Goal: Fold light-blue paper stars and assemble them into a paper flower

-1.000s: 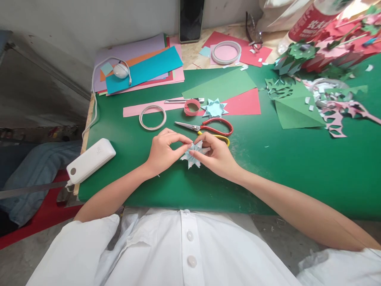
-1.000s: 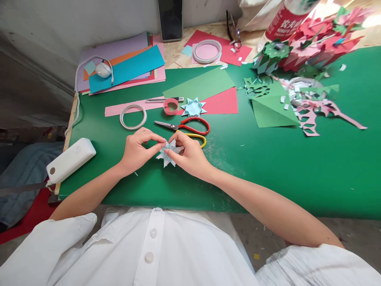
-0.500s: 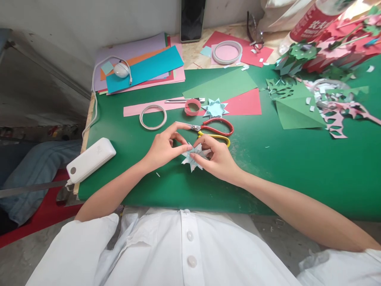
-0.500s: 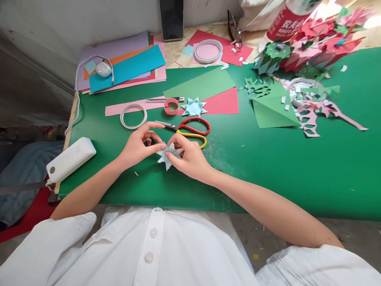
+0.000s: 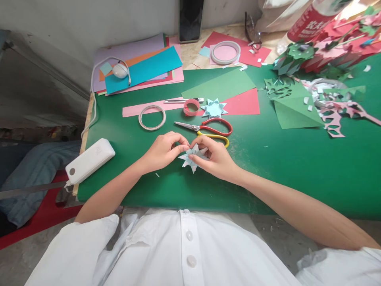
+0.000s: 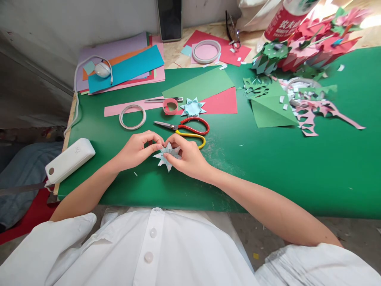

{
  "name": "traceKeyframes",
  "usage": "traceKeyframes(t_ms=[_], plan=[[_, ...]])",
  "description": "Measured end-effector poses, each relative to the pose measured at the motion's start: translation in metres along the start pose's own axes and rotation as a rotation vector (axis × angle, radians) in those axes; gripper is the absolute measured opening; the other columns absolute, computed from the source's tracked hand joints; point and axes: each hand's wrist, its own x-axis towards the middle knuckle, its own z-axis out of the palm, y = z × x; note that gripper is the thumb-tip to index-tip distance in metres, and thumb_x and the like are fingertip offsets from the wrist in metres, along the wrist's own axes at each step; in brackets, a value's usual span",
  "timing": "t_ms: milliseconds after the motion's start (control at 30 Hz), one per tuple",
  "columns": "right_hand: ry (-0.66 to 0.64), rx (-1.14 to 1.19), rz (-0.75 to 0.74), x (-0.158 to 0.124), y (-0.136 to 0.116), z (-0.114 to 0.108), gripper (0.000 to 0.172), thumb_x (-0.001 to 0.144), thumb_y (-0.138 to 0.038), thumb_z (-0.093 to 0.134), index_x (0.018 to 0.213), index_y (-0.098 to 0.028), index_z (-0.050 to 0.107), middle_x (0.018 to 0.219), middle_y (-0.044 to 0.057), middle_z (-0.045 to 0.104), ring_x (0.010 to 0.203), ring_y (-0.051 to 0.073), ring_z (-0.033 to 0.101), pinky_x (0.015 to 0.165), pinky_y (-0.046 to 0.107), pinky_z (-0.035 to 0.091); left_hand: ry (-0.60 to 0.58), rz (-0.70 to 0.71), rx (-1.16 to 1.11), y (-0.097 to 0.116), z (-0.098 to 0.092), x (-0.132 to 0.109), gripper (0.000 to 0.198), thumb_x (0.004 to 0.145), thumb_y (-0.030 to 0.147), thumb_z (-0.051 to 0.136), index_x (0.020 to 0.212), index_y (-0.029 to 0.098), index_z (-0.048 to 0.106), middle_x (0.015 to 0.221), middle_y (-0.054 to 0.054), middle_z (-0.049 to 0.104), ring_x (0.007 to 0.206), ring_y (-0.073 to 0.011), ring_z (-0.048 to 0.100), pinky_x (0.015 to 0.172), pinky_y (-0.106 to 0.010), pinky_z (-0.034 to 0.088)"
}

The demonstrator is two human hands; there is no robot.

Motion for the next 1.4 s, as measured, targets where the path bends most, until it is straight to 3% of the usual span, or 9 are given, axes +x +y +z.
traceKeyframes(t_ms=[333, 433, 600, 700, 833, 933, 1200, 1300, 1400], plan=[[0.044, -0.017, 0.014, 0.001, -0.001, -0.002, 0.018, 0.085, -0.028, 0.066, 0.095, -0.022, 0.052, 0.064, -0.007, 0.038, 0.051, 0.006, 0.032, 0.046, 0.020, 0.027, 0.036, -0.026, -0.069, 0.000, 0.002, 0.000, 0.023, 0.093, 0.040, 0.054, 0.092, 0.018, 0.061, 0.092, -0.004, 0.066, 0.076, -0.0136, 0.056, 0.066, -0.026, 0.043], [0.047, -0.020, -0.015, 0.001, -0.001, -0.001, 0.017, 0.086, -0.027, 0.064, 0.095, -0.021, 0.051, 0.061, -0.008, 0.038, 0.049, 0.006, 0.031, 0.045, 0.020, 0.026, 0.000, -0.003, -0.034, -0.001, 0.004, 0.000, 0.018, 0.087, 0.036, 0.063, 0.089, 0.018, 0.060, 0.089, -0.002, 0.064, 0.072, -0.0121, 0.053, 0.062, -0.025, 0.042], [0.035, -0.040, -0.061, 0.000, 0.000, 0.000, 0.016, 0.088, -0.026, 0.062, 0.096, -0.022, 0.048, 0.058, -0.009, 0.040, 0.047, 0.006, 0.031, 0.045, 0.019, 0.027, 0.024, 0.041, 0.000, -0.002, 0.007, 0.000, 0.014, 0.087, 0.031, 0.062, 0.083, 0.018, 0.062, 0.088, -0.002, 0.066, 0.071, -0.0118, 0.053, 0.062, -0.025, 0.041], [0.017, -0.058, -0.046, -0.001, 0.000, -0.001, 0.019, 0.089, -0.029, 0.062, 0.098, -0.023, 0.046, 0.059, -0.008, 0.048, 0.045, 0.006, 0.035, 0.045, 0.019, 0.030, 0.044, 0.023, -0.009, -0.001, 0.007, 0.000, 0.014, 0.087, 0.030, 0.062, 0.081, 0.018, 0.063, 0.090, -0.004, 0.069, 0.077, -0.0141, 0.058, 0.065, -0.026, 0.043], [0.040, -0.071, -0.004, 0.000, -0.002, -0.007, 0.025, 0.089, -0.037, 0.063, 0.097, -0.023, 0.043, 0.075, -0.001, 0.063, 0.051, 0.009, 0.053, 0.047, 0.020, 0.040, 0.083, 0.016, -0.010, 0.000, 0.004, 0.001, 0.015, 0.088, 0.029, 0.059, 0.078, 0.017, 0.062, 0.089, -0.005, 0.071, 0.079, -0.0152, 0.061, 0.067, -0.026, 0.045], [0.095, -0.070, 0.002, 0.001, -0.006, -0.013, 0.028, 0.090, -0.039, 0.062, 0.086, -0.023, 0.040, 0.077, 0.001, 0.062, 0.058, 0.012, 0.060, 0.052, 0.023, 0.045, 0.145, 0.010, -0.022, 0.000, 0.002, 0.001, 0.015, 0.089, 0.029, 0.058, 0.080, 0.017, 0.062, 0.087, -0.004, 0.071, 0.077, -0.0147, 0.061, 0.067, -0.026, 0.045], [0.145, -0.100, -0.019, 0.012, -0.007, -0.028, 0.019, 0.090, -0.032, 0.058, 0.075, -0.021, 0.051, 0.070, 0.001, 0.060, 0.060, 0.012, 0.054, 0.056, 0.026, 0.043, 0.189, 0.021, -0.038, -0.003, -0.001, 0.003, 0.021, 0.091, 0.035, 0.056, 0.083, 0.017, 0.065, 0.086, -0.004, 0.070, 0.077, -0.0139, 0.059, 0.068, -0.026, 0.044], [0.219, -0.054, 0.010, 0.021, -0.001, -0.046, 0.016, 0.085, -0.031, 0.062, 0.074, -0.021, 0.056, 0.072, 0.002, 0.059, 0.063, 0.013, 0.052, 0.057, 0.028, 0.042, 0.191, 0.025, -0.034, -0.002, -0.001, 0.003, 0.023, 0.094, 0.037, 0.053, 0.094, 0.018, 0.066, 0.094, -0.004, 0.071, 0.083, -0.0145, 0.061, 0.069, -0.025, 0.045], [0.369, -0.004, -0.014, 0.036, 0.008, -0.077, 0.009, 0.077, -0.022, 0.062, 0.069, -0.020, 0.058, 0.071, 0.002, 0.057, 0.063, 0.012, 0.050, 0.060, 0.029, 0.041, 0.182, 0.026, -0.018, -0.002, -0.001, 0.002, 0.021, 0.093, 0.034, 0.053, 0.098, 0.018, 0.065, 0.101, -0.005, 0.070, 0.092, -0.0157, 0.062, 0.071, -0.024, 0.047]])
